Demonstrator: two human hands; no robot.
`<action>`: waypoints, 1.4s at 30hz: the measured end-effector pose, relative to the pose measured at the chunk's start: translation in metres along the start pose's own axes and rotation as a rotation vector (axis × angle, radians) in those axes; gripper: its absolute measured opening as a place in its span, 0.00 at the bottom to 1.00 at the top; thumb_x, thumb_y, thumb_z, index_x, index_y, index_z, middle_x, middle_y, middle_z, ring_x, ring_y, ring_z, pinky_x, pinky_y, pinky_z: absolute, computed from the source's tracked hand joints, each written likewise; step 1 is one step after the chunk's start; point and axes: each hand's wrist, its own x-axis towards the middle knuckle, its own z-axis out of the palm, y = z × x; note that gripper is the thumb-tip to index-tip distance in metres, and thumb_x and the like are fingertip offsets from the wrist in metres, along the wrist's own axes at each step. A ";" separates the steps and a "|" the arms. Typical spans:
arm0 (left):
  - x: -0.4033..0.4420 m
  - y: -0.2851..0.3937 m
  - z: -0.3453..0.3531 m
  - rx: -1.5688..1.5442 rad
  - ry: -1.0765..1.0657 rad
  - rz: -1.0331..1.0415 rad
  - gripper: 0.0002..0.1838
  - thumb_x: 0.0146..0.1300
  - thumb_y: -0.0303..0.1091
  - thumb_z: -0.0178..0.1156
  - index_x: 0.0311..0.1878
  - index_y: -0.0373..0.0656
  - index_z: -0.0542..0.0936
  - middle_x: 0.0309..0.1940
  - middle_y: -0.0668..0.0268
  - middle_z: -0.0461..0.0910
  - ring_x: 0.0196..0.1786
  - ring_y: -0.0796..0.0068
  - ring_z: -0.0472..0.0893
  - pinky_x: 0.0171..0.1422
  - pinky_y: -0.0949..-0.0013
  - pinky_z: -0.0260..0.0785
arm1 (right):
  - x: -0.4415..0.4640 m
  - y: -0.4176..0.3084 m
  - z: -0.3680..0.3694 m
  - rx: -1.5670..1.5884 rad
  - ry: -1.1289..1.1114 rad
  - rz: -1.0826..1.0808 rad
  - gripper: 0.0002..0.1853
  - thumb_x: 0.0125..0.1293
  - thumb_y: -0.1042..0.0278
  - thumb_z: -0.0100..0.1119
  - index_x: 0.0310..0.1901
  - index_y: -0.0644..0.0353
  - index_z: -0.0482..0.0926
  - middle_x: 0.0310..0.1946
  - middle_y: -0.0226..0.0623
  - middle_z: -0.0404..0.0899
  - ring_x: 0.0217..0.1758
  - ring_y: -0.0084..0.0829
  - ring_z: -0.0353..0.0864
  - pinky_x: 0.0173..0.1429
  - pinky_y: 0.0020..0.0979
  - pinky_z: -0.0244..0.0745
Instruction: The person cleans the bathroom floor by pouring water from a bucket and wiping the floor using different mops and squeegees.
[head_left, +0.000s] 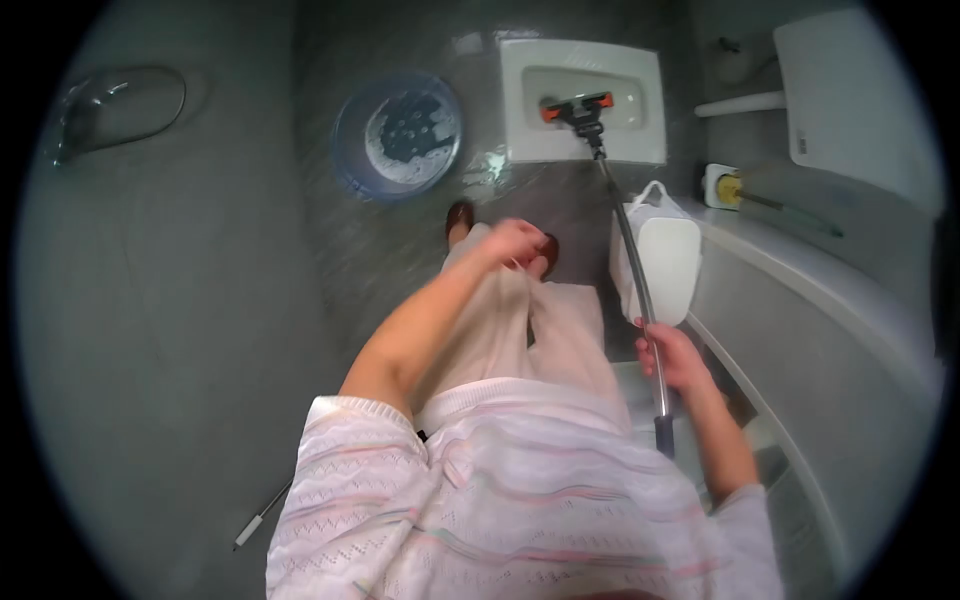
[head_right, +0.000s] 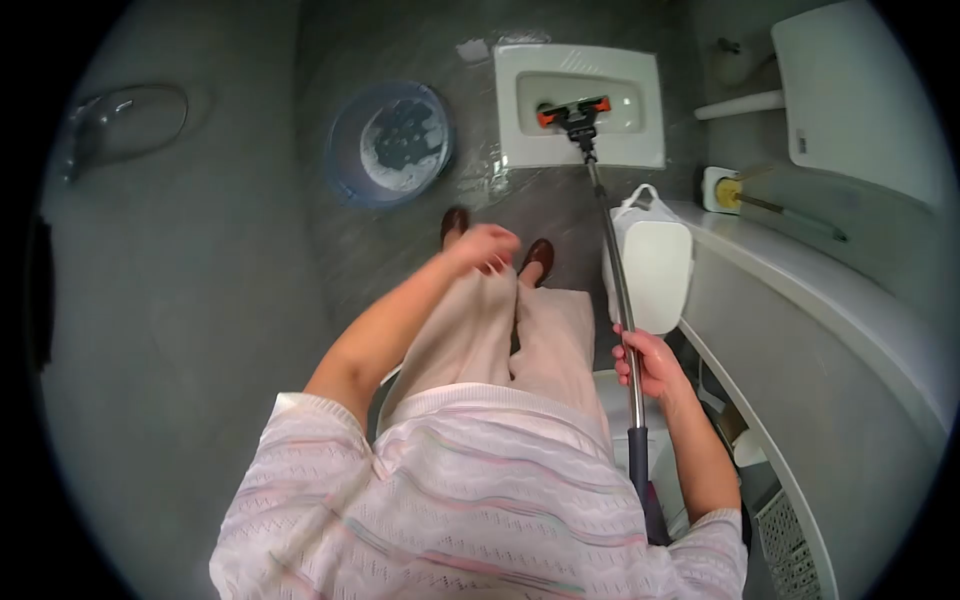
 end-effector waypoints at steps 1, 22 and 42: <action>0.024 -0.027 -0.040 -0.094 0.144 -0.068 0.17 0.57 0.42 0.54 0.46 0.42 0.72 0.24 0.65 0.76 0.23 0.76 0.76 0.22 0.72 0.67 | 0.009 -0.001 0.009 0.019 -0.008 0.007 0.12 0.61 0.63 0.49 0.46 0.55 0.68 0.25 0.32 0.71 0.20 0.26 0.69 0.21 0.30 0.69; 0.295 -0.125 -0.566 -0.274 1.052 -0.161 0.16 0.53 0.30 0.58 0.44 0.36 0.69 0.23 0.66 0.72 0.21 0.74 0.72 0.22 0.69 0.66 | 0.304 -0.082 0.091 0.257 0.277 0.090 0.18 0.64 0.51 0.46 0.49 0.55 0.69 0.16 0.30 0.65 0.12 0.22 0.61 0.14 0.25 0.61; 0.308 0.163 -0.261 -0.057 0.796 0.143 0.04 0.47 0.24 0.55 0.25 0.37 0.70 0.16 0.64 0.71 0.15 0.72 0.74 0.14 0.71 0.65 | 0.218 -0.101 0.063 0.217 0.347 0.113 0.17 0.63 0.52 0.48 0.47 0.54 0.69 0.16 0.27 0.64 0.11 0.18 0.59 0.12 0.22 0.56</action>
